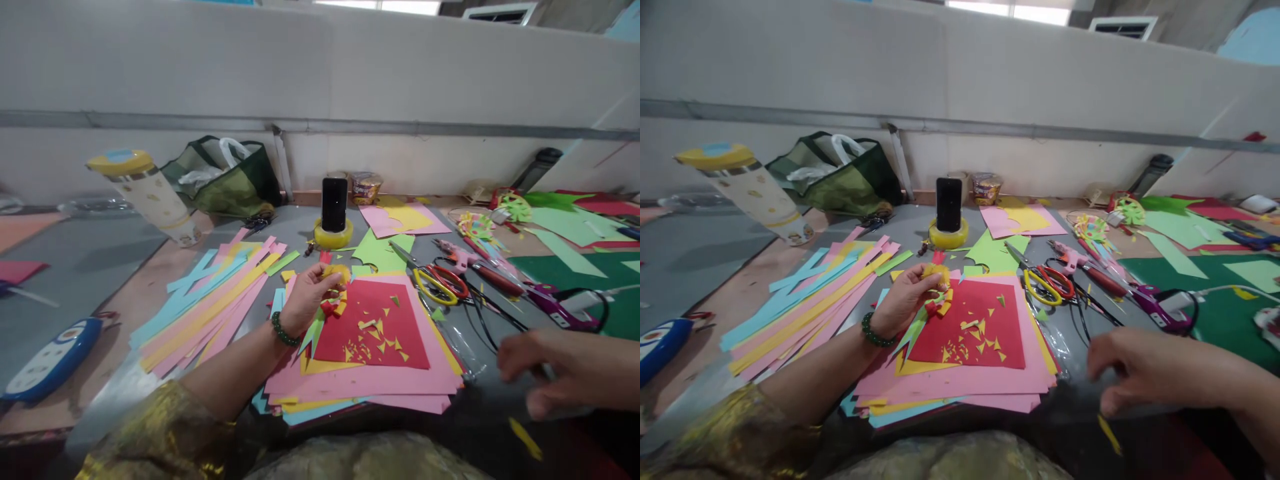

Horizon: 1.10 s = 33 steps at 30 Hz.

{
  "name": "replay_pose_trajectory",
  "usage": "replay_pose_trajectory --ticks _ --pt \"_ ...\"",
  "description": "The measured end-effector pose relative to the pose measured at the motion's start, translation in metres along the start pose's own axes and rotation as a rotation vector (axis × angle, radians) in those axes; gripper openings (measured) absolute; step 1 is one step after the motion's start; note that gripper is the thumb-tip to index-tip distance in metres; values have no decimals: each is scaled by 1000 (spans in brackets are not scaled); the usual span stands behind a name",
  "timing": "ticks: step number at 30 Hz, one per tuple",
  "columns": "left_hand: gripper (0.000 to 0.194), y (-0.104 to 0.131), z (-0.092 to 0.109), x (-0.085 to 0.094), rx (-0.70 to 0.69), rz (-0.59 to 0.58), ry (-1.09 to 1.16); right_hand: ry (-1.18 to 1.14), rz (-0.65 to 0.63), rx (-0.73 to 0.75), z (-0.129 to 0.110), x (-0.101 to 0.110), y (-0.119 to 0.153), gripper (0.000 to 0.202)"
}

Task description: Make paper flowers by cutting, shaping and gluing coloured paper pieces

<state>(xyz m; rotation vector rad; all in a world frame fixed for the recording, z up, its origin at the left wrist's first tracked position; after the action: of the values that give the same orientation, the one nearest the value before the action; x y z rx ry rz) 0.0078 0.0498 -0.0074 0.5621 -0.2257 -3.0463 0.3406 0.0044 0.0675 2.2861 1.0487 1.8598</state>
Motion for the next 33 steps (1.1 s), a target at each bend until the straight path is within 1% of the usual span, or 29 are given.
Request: replay_pose_trajectory --ticks 1,2,3,5,6,7,9,11,13,15,18,22,25,30,33 --pt "38 0 0 -1 -9 1 1 -127 -35 53 -12 6 -9 22" --pt "39 0 -1 -1 -20 -3 5 -203 18 126 -25 15 -20 18" --pt "39 0 -1 -2 -31 -9 10 -251 111 178 -38 24 -35 21" --pt "41 0 -2 -3 -52 -14 18 -288 298 207 -62 34 -70 35" --pt "42 0 -2 -3 -59 -13 16 -330 385 228 -74 36 -89 39" --pt "43 0 -1 -2 -63 -8 12 -391 441 264 -85 35 -109 39" --pt "45 0 0 -2 -71 8 3 -568 471 329 -105 28 -146 37" --pt "47 0 3 -1 -82 16 6 -765 395 355 -118 19 -174 36" --pt "49 0 5 -1 -90 9 22 -842 352 376 -124 12 -190 32" --pt "50 0 5 -1 -77 -5 46 -862 349 392 -124 9 -195 27" --pt "47 -1 3 0 -18 -23 80 -892 349 400 -116 8 -194 29" --pt "35 -3 1 2 45 -17 109 -931 340 395 -106 11 -195 34" --pt "26 -4 1 3 75 5 124 -955 331 391 -104 13 -196 36" --pt "38 -2 5 3 63 -29 101 -969 331 385 -105 16 -195 34" --pt "38 -2 5 4 83 15 98 -960 341 375 -104 20 -190 33"
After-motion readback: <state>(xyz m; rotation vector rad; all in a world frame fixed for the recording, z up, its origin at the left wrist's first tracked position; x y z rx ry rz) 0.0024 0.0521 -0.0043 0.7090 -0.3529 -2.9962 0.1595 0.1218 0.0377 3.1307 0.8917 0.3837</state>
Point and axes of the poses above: each hand's wrist, its own y-axis away from the middle knuckle, its own x-axis out of the back of the hand, z = x × y, the point moved 3 cm from there along -y, towards the middle knuckle, and after that the axes turned 1 degree about x, right-handed, at the moved point
